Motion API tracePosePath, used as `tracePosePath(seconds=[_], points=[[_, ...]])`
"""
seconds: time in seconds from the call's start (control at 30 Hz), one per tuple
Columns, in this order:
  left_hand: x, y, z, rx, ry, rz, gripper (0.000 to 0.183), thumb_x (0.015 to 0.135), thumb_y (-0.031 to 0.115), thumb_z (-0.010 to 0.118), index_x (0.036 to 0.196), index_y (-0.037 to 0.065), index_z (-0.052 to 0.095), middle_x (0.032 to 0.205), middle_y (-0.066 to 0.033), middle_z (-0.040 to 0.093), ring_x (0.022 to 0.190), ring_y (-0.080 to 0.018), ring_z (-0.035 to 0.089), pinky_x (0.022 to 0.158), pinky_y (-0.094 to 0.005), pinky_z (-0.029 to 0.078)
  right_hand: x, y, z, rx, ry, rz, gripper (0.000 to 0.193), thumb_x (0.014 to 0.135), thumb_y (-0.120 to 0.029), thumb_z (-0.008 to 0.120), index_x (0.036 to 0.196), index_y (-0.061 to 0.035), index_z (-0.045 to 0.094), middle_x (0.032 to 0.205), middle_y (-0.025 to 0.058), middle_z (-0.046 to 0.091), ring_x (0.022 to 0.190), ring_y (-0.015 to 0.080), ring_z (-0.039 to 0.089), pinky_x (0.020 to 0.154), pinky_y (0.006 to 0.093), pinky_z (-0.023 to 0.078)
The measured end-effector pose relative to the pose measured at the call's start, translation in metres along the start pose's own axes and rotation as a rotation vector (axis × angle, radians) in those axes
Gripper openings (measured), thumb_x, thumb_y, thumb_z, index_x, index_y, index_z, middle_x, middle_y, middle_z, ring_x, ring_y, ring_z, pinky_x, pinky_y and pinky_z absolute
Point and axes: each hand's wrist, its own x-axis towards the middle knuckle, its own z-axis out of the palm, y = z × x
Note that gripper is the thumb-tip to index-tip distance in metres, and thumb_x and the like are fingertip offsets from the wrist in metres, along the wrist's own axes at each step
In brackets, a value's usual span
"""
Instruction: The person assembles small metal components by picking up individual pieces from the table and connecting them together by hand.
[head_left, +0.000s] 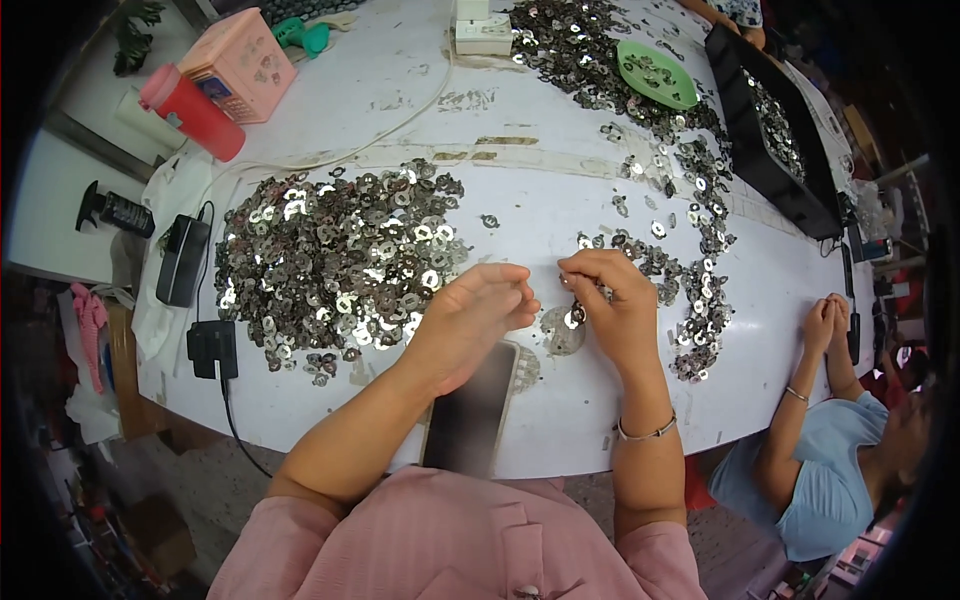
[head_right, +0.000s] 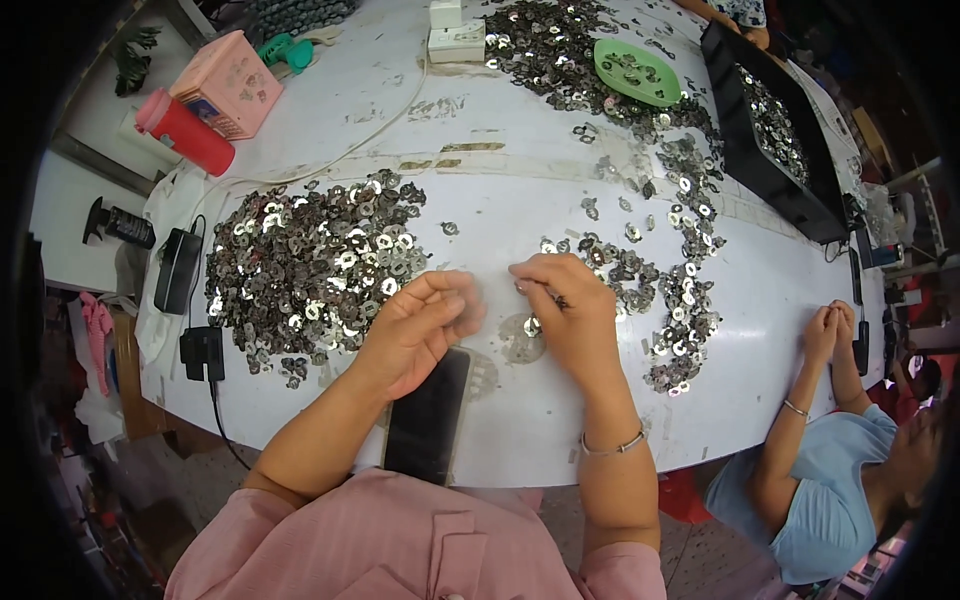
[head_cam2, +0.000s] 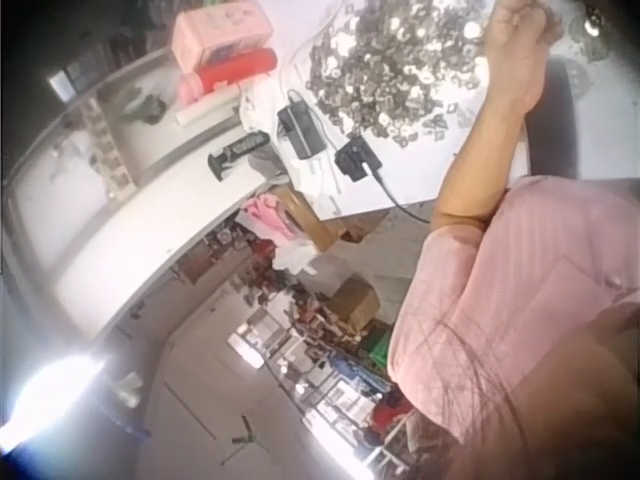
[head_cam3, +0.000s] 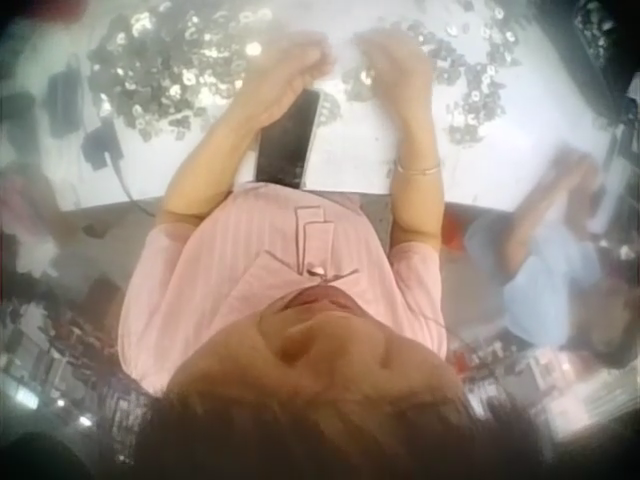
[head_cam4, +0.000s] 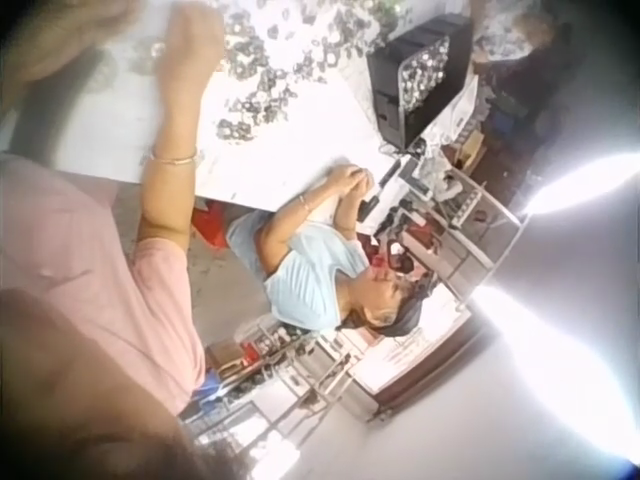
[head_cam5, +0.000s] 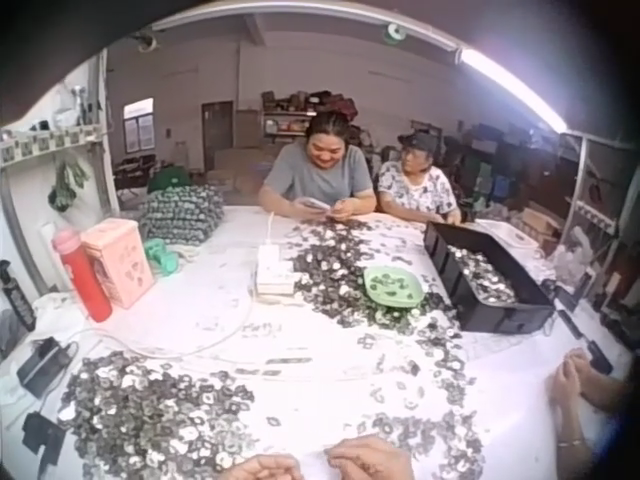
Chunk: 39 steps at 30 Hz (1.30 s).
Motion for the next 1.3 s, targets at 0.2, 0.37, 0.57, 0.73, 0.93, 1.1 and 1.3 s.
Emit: tracePosePath(seconds=[0.2,0.37,0.57,0.73,0.93,1.1,1.3], points=[[-0.002,0.002,0.006,0.098,-0.018,-0.066,0.021,0.093,0.01,0.056,0.114,0.006,0.056,0.103,-0.003,0.061,0.098,-0.0127,0.058,0.086,-0.0304,0.047,-0.001,-0.006,-0.004,0.663,0.058,0.385,0.014,0.083,0.003,0.065,0.097,-0.0003,0.069,0.097,0.0038,0.063,0.082,0.0074,0.059,0.07,0.0201,0.048],[0.002,-0.001,0.017,0.178,0.024,-0.056,0.019,0.092,0.009,0.057,0.109,0.0,0.054,0.099,-0.0077,0.061,0.091,-0.0148,0.06,0.08,-0.0274,0.051,-0.004,-0.013,0.003,0.756,0.016,0.392,0.016,0.083,0.004,0.066,0.098,0.0004,0.068,0.098,0.0047,0.062,0.085,0.0093,0.059,0.072,0.0202,0.048],[0.005,-0.005,0.015,0.168,0.061,-0.032,0.014,0.092,0.007,0.056,0.103,0.0,0.052,0.098,-0.009,0.06,0.089,-0.0145,0.06,0.078,-0.0265,0.052,-0.005,-0.022,0.005,0.698,-0.048,0.283,0.015,0.084,0.004,0.063,0.099,0.0021,0.067,0.1,0.0091,0.064,0.088,0.0145,0.062,0.08,0.0256,0.051],[0.004,-0.004,0.017,0.16,0.062,-0.033,0.016,0.093,0.005,0.054,0.107,-0.001,0.052,0.102,-0.01,0.06,0.088,-0.0144,0.06,0.078,-0.0264,0.052,-0.007,-0.019,0.001,0.794,-0.049,0.341,0.016,0.087,0.002,0.061,0.102,0.003,0.065,0.101,0.0105,0.064,0.089,0.0156,0.063,0.079,0.0268,0.052],[0.001,0.001,0.018,0.063,0.025,-0.064,0.023,0.096,0.006,0.048,0.118,-0.001,0.051,0.11,-0.0094,0.058,0.094,-0.0132,0.057,0.083,-0.027,0.05,-0.005,-0.02,0.001,0.903,-0.077,0.443,0.017,0.091,-0.005,0.057,0.106,0.0026,0.064,0.099,0.0072,0.063,0.086,0.0137,0.063,0.079,0.0261,0.05],[0.001,-0.001,0.01,-0.176,-0.086,-0.106,0.02,0.095,0.006,0.049,0.114,0.003,0.055,0.108,-0.0086,0.06,0.096,-0.0159,0.058,0.088,-0.0301,0.048,-0.006,-0.016,0.0,1.038,-0.081,0.473,0.019,0.093,-0.008,0.056,0.107,0.0018,0.063,0.095,0.0056,0.064,0.085,0.0131,0.063,0.079,0.0265,0.051],[0.002,-0.005,0.003,-0.143,-0.151,-0.043,0.015,0.094,0.006,0.051,0.109,0.006,0.057,0.104,-0.0076,0.061,0.099,-0.0168,0.059,0.09,-0.0312,0.047,-0.008,-0.013,-0.001,1.011,-0.089,0.491,0.017,0.089,-0.003,0.06,0.105,0.002,0.063,0.1,0.0063,0.061,0.084,0.0119,0.062,0.077,0.0245,0.05]])
